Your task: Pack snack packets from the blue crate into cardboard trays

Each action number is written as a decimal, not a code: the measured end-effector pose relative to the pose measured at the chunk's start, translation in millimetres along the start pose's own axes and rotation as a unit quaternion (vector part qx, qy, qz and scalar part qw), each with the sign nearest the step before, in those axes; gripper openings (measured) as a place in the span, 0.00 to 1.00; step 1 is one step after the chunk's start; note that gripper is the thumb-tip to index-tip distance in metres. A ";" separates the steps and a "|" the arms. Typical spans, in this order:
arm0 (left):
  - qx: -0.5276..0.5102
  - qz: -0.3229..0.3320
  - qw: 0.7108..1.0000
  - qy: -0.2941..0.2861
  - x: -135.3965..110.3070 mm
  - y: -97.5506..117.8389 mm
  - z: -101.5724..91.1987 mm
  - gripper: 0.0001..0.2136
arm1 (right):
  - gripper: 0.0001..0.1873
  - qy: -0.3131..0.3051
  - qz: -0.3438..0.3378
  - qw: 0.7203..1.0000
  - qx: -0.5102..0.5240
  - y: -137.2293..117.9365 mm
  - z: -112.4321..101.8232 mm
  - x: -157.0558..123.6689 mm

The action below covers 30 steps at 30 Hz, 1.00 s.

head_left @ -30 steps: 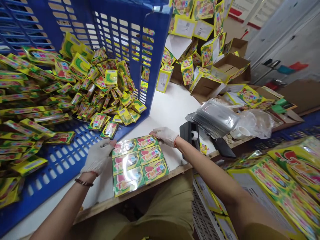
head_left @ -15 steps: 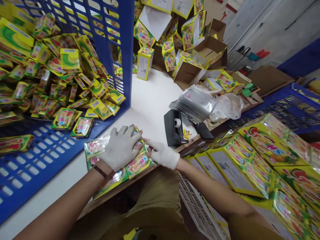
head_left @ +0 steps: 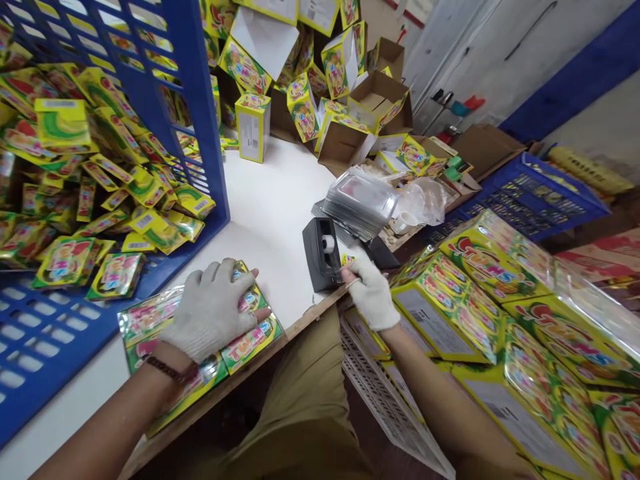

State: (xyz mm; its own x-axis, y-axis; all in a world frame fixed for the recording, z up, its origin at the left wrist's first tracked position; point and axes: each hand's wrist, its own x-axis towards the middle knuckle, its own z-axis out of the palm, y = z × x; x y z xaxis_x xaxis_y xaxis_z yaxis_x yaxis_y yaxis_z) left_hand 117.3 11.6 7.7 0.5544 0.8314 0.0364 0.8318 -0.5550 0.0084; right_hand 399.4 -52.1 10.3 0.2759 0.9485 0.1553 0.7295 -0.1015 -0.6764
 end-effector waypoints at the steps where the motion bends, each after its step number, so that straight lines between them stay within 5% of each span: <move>1: -0.004 0.001 1.000 -0.004 1.5 -1.8 0.5 0.32 | 0.13 0.020 0.026 0.999 -0.031 9.7 -7.1 7.1; 7: 0.003 0.002 1.000 0.000 4.7 -5.8 3.4 0.32 | 0.16 -0.094 0.140 0.985 -0.025 37.6 1.9 27.2; 13: 0.015 0.015 1.000 0.008 3.2 -4.4 1.8 0.33 | 0.16 0.047 0.112 0.992 0.044 21.0 13.5 14.3; 16: 0.021 0.019 1.000 0.013 3.9 -5.7 3.3 0.33 | 0.17 0.061 0.102 0.990 0.078 13.9 5.0 -7.1; 22: 0.036 0.024 0.999 0.016 4.6 -7.2 7.1 0.33 | 0.20 -0.013 0.206 0.962 0.179 27.0 20.5 -37.4; 26: 0.028 0.015 0.999 0.007 4.6 -6.4 4.6 0.33 | 0.19 -0.038 0.215 0.957 0.193 49.6 39.0 -39.9; 30: 0.012 0.011 1.000 0.001 4.7 -5.1 2.4 0.33 | 0.19 -0.120 0.177 0.964 0.159 49.8 23.8 -37.4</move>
State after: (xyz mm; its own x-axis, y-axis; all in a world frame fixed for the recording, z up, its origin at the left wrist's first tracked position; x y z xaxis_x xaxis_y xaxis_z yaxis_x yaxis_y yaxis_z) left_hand 115.7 18.5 5.4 0.5733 0.8185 0.0383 0.8193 -0.5731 -0.0159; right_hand 410.5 -85.5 -46.3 0.2912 0.9173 -0.2716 0.3771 -0.3709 -0.8487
